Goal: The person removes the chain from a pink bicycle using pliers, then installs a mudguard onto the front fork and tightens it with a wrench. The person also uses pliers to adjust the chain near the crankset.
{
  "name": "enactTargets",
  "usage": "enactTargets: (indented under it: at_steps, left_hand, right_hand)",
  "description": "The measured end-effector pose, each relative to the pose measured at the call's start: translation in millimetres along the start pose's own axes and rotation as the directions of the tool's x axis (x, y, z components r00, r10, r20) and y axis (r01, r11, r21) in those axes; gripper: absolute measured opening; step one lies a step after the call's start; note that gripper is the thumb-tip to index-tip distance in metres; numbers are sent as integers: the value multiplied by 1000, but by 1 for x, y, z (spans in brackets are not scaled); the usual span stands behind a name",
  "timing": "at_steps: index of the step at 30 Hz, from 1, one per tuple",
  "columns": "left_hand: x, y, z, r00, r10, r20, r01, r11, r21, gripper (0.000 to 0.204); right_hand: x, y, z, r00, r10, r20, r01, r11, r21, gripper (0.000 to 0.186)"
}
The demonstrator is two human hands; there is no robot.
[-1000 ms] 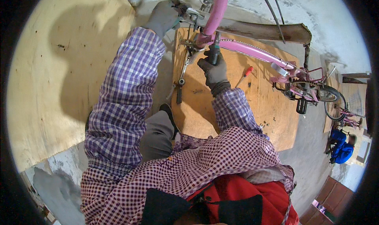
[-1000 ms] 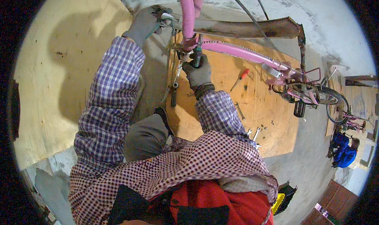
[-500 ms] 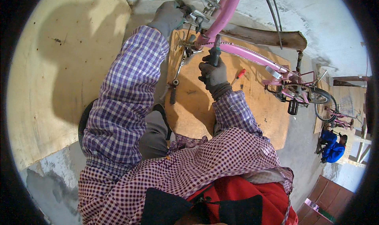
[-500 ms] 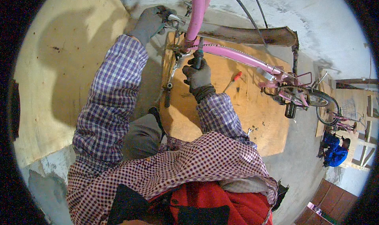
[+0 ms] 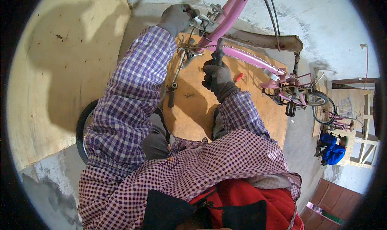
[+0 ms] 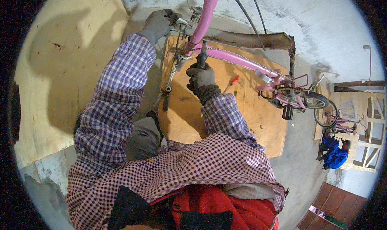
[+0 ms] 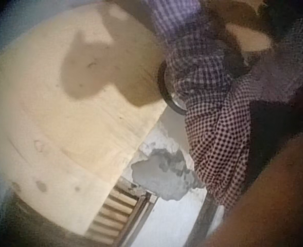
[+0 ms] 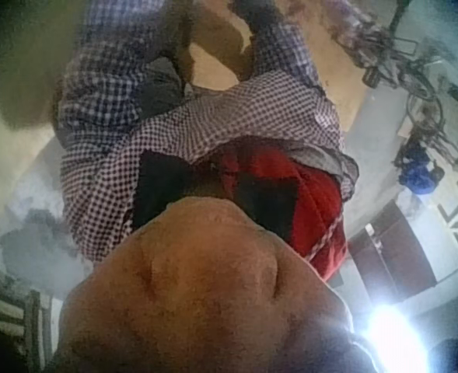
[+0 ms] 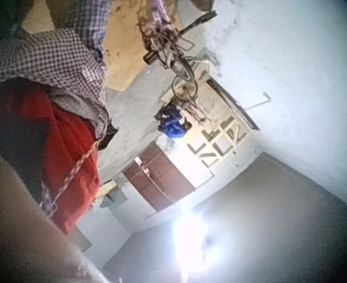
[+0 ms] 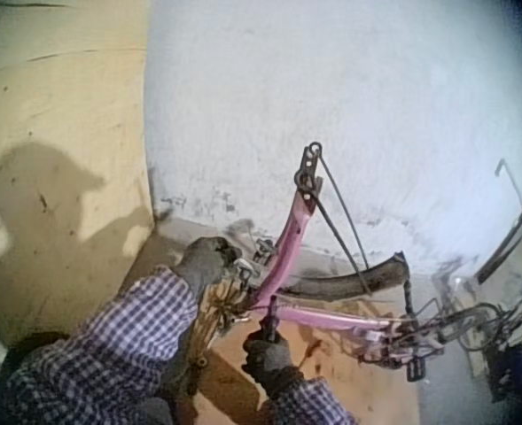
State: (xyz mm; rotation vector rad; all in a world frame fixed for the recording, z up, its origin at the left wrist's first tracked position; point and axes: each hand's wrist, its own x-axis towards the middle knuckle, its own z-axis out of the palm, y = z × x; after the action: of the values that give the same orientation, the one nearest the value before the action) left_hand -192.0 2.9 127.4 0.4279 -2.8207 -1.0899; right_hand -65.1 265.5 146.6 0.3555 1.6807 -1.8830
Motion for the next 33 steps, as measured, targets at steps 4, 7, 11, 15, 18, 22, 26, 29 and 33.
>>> enactTargets:
  at_steps: [4, 7, 11, 15, 18, 22, 26, 29, 33]
  left_hand:
    - [-6, 2, 0, 998, 41, -41, -46, 992, -120, 46]
    - [-6, 3, -2, 997, 75, -4, -74, 993, 93, 44]
    - [-2, -5, -4, 998, -59, -3, 58, 990, -127, 39]
    - [9, -17, -8, 994, -3, 109, -8, 995, 96, 29]
    - [10, -22, -14, 941, 311, 132, -338, 882, 328, 20]
    - [-10, -10, -29, 968, 246, 45, -250, 955, 159, 23]
    - [-29, 21, -54, 972, 123, 199, -216, 797, 563, 27]
    - [-43, 42, -60, 959, 202, 197, -282, 706, 650, 28]
    - [-64, 51, -64, 978, 205, -32, -197, 965, 175, 28]
  right_hand:
    - [-7, -9, 0, 999, 39, 1, -39, 998, -56, 14]
    - [-9, -12, 2, 997, 80, -12, -80, 996, -30, 14]
    - [-4, -3, 3, 999, 40, -15, -40, 999, -7, 21]
    - [7, 12, -5, 989, -144, 26, 146, 980, -132, 31]
    - [15, 22, -12, 975, -218, 29, 220, 966, -138, 35]
    - [23, 34, -6, 957, -289, 2, 285, 944, -163, 37]
    - [32, 43, 2, 958, -287, -12, 280, 945, -170, 38]
    - [37, 48, 1, 884, -467, -9, 459, 872, -170, 33]
    - [39, 47, -2, 927, -367, 83, 376, 909, -180, 31]
